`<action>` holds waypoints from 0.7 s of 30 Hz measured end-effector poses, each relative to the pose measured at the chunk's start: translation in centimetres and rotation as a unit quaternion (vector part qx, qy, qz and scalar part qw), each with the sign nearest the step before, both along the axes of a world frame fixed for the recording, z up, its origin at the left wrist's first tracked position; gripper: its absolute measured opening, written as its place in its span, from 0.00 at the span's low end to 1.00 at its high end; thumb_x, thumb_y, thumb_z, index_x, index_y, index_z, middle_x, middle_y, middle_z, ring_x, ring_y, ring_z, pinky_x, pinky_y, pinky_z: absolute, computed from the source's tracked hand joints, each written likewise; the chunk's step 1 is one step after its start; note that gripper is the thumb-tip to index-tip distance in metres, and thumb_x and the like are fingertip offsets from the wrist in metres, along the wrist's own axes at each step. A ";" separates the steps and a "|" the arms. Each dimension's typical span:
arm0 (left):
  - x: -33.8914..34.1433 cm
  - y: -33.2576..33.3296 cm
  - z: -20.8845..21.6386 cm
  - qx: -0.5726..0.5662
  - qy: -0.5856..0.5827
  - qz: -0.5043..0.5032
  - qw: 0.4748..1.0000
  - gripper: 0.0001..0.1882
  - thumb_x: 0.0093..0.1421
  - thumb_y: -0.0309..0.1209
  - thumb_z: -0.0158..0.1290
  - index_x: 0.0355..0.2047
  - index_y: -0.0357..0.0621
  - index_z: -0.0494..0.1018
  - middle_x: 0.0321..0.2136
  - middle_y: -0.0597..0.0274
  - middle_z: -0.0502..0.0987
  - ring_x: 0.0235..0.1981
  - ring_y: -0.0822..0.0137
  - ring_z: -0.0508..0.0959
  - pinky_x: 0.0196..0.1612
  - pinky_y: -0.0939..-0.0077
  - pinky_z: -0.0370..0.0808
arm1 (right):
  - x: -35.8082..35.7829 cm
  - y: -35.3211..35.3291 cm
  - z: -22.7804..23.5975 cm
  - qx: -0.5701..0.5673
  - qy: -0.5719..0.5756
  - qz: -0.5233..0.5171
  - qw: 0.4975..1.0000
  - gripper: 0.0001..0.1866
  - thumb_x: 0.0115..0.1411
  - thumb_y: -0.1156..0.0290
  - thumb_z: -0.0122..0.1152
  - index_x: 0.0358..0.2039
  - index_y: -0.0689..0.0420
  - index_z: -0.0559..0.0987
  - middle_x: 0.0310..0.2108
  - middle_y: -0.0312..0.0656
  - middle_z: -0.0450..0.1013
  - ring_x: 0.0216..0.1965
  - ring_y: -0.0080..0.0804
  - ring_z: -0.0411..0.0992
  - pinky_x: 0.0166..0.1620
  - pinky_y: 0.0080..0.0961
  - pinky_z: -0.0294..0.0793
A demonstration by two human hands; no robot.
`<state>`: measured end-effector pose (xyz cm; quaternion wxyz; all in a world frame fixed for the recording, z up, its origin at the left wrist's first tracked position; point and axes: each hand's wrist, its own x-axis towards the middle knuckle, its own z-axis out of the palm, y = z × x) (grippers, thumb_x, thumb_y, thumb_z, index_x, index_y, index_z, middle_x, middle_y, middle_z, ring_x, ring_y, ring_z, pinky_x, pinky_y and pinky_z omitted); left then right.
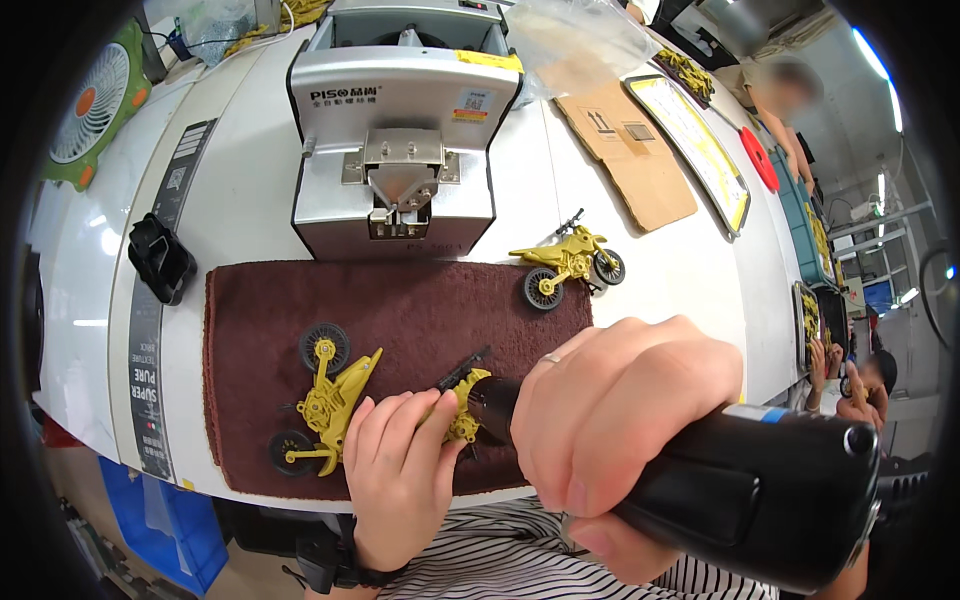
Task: Assembling small toy motorcycle models using an electric screwdriver at a workbench.
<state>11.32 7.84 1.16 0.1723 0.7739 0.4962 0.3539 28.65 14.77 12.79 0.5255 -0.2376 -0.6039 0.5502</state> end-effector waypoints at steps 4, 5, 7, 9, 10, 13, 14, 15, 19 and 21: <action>0.1 0.0 0.1 0.002 -0.001 -0.011 1.000 0.21 0.47 0.29 0.59 0.45 0.45 0.75 0.43 0.65 0.73 0.46 0.63 0.72 0.55 0.59 0.64 | -0.1 -0.2 0.4 0.003 -0.004 -0.009 1.000 0.17 0.51 0.73 0.63 0.37 0.57 0.66 0.31 0.41 0.68 0.23 0.32 0.72 0.29 0.28 0.71; 0.3 0.0 0.2 0.001 -0.004 -0.009 1.000 0.21 0.48 0.29 0.59 0.45 0.45 0.75 0.43 0.65 0.73 0.46 0.62 0.72 0.55 0.59 0.64 | 0.0 -0.4 0.7 0.007 -0.005 -0.014 1.000 0.17 0.50 0.73 0.63 0.37 0.57 0.66 0.30 0.41 0.68 0.23 0.32 0.72 0.29 0.28 0.71; 0.2 0.2 0.2 -0.007 -0.003 -0.004 1.000 0.20 0.49 0.29 0.58 0.45 0.44 0.75 0.43 0.64 0.73 0.46 0.61 0.72 0.55 0.58 0.63 | -0.6 -0.6 0.3 0.019 -0.004 -0.017 1.000 0.17 0.50 0.73 0.63 0.37 0.57 0.66 0.30 0.41 0.68 0.23 0.32 0.72 0.29 0.28 0.71; 0.2 0.3 0.4 0.003 0.007 -0.010 1.000 0.21 0.48 0.30 0.59 0.45 0.43 0.74 0.43 0.64 0.73 0.46 0.61 0.72 0.55 0.59 0.65 | -1.1 -0.8 0.2 0.034 -0.003 -0.022 0.999 0.17 0.50 0.73 0.64 0.37 0.57 0.66 0.30 0.41 0.69 0.23 0.32 0.72 0.29 0.28 0.71; -0.1 0.2 0.5 0.006 0.022 -0.003 1.000 0.22 0.48 0.30 0.59 0.46 0.43 0.74 0.42 0.63 0.73 0.46 0.62 0.72 0.55 0.60 0.66 | -1.7 -1.0 0.1 0.041 0.002 -0.015 0.999 0.17 0.50 0.73 0.64 0.37 0.57 0.66 0.30 0.41 0.69 0.23 0.32 0.72 0.29 0.28 0.71; -0.2 0.2 0.5 -0.022 -0.010 -0.011 1.000 0.20 0.49 0.29 0.58 0.45 0.46 0.74 0.42 0.65 0.74 0.46 0.62 0.72 0.56 0.59 0.62 | -0.5 -1.9 0.3 0.062 0.004 -0.014 0.998 0.16 0.50 0.73 0.64 0.37 0.57 0.66 0.30 0.41 0.69 0.23 0.32 0.72 0.29 0.28 0.71; 0.0 0.2 0.6 -0.020 -0.012 -0.016 1.000 0.20 0.49 0.29 0.58 0.45 0.46 0.74 0.42 0.65 0.74 0.46 0.62 0.72 0.56 0.59 0.62 | -0.1 -2.4 0.2 0.065 0.002 -0.018 0.998 0.16 0.50 0.73 0.64 0.36 0.57 0.66 0.30 0.41 0.69 0.23 0.32 0.72 0.29 0.27 0.71; 0.1 0.2 0.7 -0.015 -0.012 -0.023 1.000 0.20 0.49 0.29 0.59 0.45 0.47 0.74 0.42 0.66 0.74 0.46 0.62 0.72 0.56 0.60 0.62 | 0.3 -2.9 0.2 0.067 0.001 -0.021 0.998 0.16 0.50 0.73 0.64 0.36 0.57 0.66 0.30 0.41 0.69 0.23 0.32 0.72 0.29 0.27 0.71; 0.6 0.2 0.9 -0.013 0.007 -0.029 0.999 0.21 0.48 0.28 0.59 0.45 0.48 0.74 0.42 0.66 0.74 0.47 0.62 0.72 0.58 0.60 0.60 | 0.7 -4.6 -0.5 0.075 0.000 -0.031 0.997 0.16 0.50 0.73 0.64 0.36 0.56 0.66 0.30 0.41 0.69 0.23 0.31 0.72 0.29 0.27 0.71; 0.3 0.2 0.8 -0.014 0.012 -0.022 1.000 0.21 0.48 0.28 0.59 0.46 0.48 0.74 0.42 0.66 0.74 0.47 0.62 0.72 0.58 0.60 0.60 | 0.6 -4.2 -0.5 0.078 0.004 -0.028 0.997 0.16 0.50 0.74 0.64 0.36 0.56 0.66 0.30 0.41 0.69 0.22 0.31 0.72 0.29 0.27 0.71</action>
